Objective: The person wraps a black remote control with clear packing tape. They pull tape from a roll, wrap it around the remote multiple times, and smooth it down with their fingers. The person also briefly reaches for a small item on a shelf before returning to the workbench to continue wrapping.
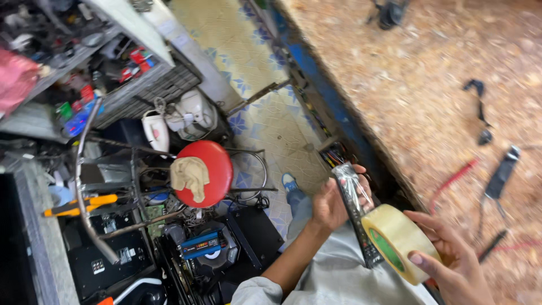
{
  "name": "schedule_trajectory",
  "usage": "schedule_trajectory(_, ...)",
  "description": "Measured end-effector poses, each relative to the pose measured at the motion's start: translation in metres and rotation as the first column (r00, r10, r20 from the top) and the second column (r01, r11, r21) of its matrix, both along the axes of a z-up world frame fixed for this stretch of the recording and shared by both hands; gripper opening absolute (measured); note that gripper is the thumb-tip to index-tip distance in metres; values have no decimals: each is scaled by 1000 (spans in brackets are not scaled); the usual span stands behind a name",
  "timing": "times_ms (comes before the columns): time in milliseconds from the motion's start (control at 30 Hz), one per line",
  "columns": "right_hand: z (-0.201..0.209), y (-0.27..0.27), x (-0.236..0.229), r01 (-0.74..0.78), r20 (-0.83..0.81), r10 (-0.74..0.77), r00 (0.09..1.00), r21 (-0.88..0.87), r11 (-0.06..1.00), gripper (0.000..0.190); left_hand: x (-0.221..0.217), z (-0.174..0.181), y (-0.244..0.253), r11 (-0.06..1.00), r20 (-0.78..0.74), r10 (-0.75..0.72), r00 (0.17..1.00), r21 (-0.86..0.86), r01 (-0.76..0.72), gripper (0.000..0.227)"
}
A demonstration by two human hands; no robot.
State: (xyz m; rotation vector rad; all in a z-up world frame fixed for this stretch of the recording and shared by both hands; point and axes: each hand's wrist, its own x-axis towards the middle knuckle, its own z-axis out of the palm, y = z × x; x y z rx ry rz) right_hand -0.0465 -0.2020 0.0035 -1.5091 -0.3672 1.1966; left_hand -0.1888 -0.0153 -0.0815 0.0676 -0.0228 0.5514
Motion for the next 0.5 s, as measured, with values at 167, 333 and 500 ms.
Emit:
schedule_trajectory(167, -23, 56, -24, -149, 54, 146, 988, 61, 987, 73, -14, -15, 47, 985, -175, 167, 970, -4, -170, 50)
schedule_trajectory(333, -43, 127, -39, -180, 46, 181, 982, -32, 983, 71, -52, 25, 122, 916, -459, 400, 793, 177, -360, 34)
schedule_trajectory(500, -29, 202, -86, -197, 7, 198, 980, -49, 979, 69, -101, 31, 181, 898, -489, 437, 755, 282, -337, 35)
